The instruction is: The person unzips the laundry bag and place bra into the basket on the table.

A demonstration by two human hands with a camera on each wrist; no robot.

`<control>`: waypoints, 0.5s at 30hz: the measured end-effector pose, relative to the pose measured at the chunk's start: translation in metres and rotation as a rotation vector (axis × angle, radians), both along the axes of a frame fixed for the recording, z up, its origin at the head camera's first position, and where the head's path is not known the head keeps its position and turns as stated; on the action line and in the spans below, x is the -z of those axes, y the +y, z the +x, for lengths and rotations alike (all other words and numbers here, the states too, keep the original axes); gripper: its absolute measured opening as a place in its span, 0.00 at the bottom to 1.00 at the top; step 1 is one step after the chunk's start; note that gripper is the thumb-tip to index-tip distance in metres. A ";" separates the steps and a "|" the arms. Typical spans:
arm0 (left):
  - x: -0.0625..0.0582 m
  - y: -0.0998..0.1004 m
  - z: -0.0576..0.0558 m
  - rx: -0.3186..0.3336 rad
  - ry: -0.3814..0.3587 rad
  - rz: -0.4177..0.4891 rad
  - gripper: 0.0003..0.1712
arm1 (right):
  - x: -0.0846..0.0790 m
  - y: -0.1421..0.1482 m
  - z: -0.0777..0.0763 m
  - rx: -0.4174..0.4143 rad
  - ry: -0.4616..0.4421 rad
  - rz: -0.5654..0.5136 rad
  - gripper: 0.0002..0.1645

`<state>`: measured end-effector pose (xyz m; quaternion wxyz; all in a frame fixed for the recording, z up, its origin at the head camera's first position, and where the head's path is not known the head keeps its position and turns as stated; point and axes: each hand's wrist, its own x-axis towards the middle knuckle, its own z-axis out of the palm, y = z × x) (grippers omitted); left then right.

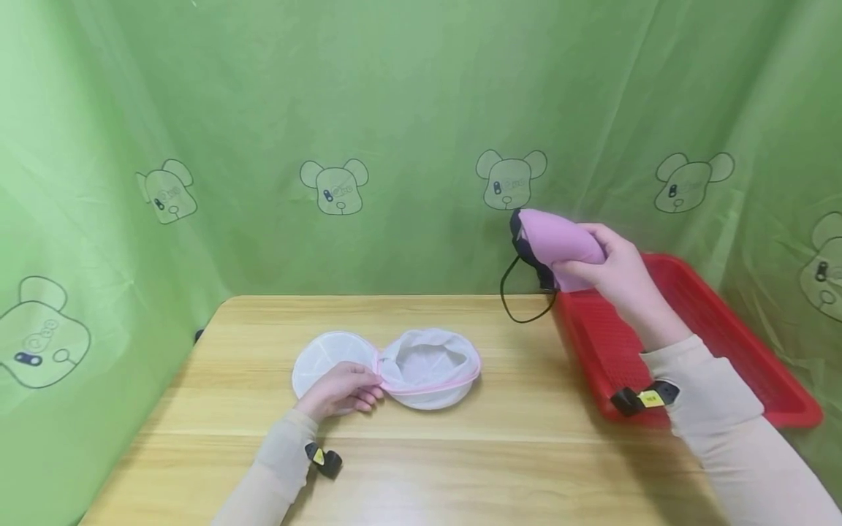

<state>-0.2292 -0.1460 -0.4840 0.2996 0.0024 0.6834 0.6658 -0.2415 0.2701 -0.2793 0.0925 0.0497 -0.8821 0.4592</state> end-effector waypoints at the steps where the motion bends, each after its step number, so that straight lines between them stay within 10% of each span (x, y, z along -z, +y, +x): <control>1: 0.000 0.000 0.000 0.000 0.002 -0.001 0.08 | 0.000 0.002 0.000 0.004 0.002 0.001 0.36; 15: 0.002 0.000 -0.001 0.003 0.004 0.002 0.08 | -0.002 0.028 0.004 0.062 0.048 0.003 0.33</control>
